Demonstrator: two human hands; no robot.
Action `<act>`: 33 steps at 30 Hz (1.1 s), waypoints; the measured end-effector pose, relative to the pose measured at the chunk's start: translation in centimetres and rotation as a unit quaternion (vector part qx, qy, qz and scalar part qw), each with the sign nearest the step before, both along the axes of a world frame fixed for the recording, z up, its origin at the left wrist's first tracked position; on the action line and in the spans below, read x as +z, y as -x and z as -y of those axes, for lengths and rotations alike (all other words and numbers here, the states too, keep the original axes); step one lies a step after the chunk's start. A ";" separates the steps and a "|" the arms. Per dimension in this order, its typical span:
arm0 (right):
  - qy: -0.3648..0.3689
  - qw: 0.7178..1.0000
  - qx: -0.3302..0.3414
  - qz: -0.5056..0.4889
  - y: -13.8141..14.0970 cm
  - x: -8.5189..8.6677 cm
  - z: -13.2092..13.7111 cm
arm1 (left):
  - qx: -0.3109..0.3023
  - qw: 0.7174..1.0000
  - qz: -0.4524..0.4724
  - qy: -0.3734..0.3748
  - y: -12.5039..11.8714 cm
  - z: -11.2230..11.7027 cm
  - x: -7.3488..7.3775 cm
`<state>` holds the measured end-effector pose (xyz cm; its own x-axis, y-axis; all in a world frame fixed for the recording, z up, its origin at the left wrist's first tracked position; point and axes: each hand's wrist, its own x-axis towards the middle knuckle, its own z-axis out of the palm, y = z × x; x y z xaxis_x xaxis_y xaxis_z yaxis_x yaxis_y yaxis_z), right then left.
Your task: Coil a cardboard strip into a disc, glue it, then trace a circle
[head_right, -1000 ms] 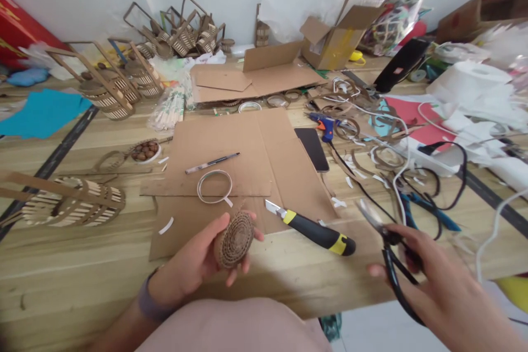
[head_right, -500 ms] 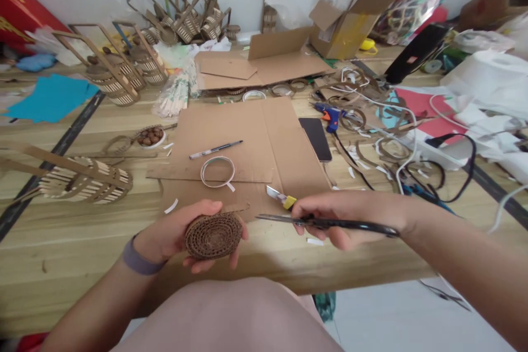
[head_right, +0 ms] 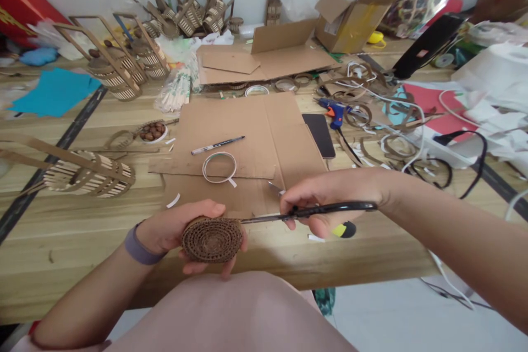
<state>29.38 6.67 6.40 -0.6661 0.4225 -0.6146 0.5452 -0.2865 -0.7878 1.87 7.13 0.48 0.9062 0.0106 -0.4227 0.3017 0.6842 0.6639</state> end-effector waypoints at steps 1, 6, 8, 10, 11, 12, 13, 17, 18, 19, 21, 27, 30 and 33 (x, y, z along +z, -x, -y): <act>-0.002 1.000 0.000 -0.004 0.1 0.2 -0.1 | -0.001 1.000 -0.002 0.003 0.0 0.0 0.0; -0.004 1.000 0.013 0.008 0.5 0.5 -0.3 | -0.005 1.000 -0.007 0.001 0.0 0.0 0.3; -0.004 1.000 0.020 0.008 0.6 0.6 -0.4 | -0.010 1.000 -0.007 0.001 0.0 -0.1 0.3; -0.008 1.000 0.028 -0.001 0.6 0.6 -0.6 | -0.015 1.000 0.000 0.003 0.0 -0.1 0.2; -0.010 0.999 0.037 -0.008 0.5 0.7 -0.8 | -0.016 1.000 0.005 0.001 0.0 -0.1 0.2; -0.008 0.998 0.052 -0.015 0.5 0.7 -0.9 | -0.015 1.000 0.010 -0.002 0.0 -0.1 0.1; -0.007 0.998 0.067 -0.019 0.4 0.7 -1.0 | -0.014 1.000 0.015 -0.005 0.0 -0.1 0.0; -0.022 0.997 0.078 -0.020 0.2 1.0 -1.1 | -0.019 1.000 0.011 -0.010 0.1 -0.1 -0.1; -0.027 0.997 0.075 -0.020 0.2 1.1 -1.1 | -0.021 1.000 0.009 -0.010 0.1 -0.1 -0.1; -0.031 0.997 0.074 -0.021 0.2 1.1 -1.1 | -0.022 1.000 0.007 -0.012 0.2 -0.2 0.0; -0.038 0.996 0.073 -0.023 0.1 1.3 -1.1 | -0.024 1.000 0.000 -0.016 0.2 -0.2 0.0; -0.035 0.996 0.085 -0.018 -0.3 1.2 -1.2 | -0.030 0.999 -0.011 -0.015 0.3 -0.4 0.1; -0.016 0.996 0.082 -0.024 -0.4 0.9 -1.3 | -0.033 0.999 0.004 -0.014 0.2 -0.4 0.2; -0.003 0.997 0.070 -0.042 -0.4 0.6 -1.4 | -0.028 0.999 0.018 -0.017 0.1 -0.4 0.2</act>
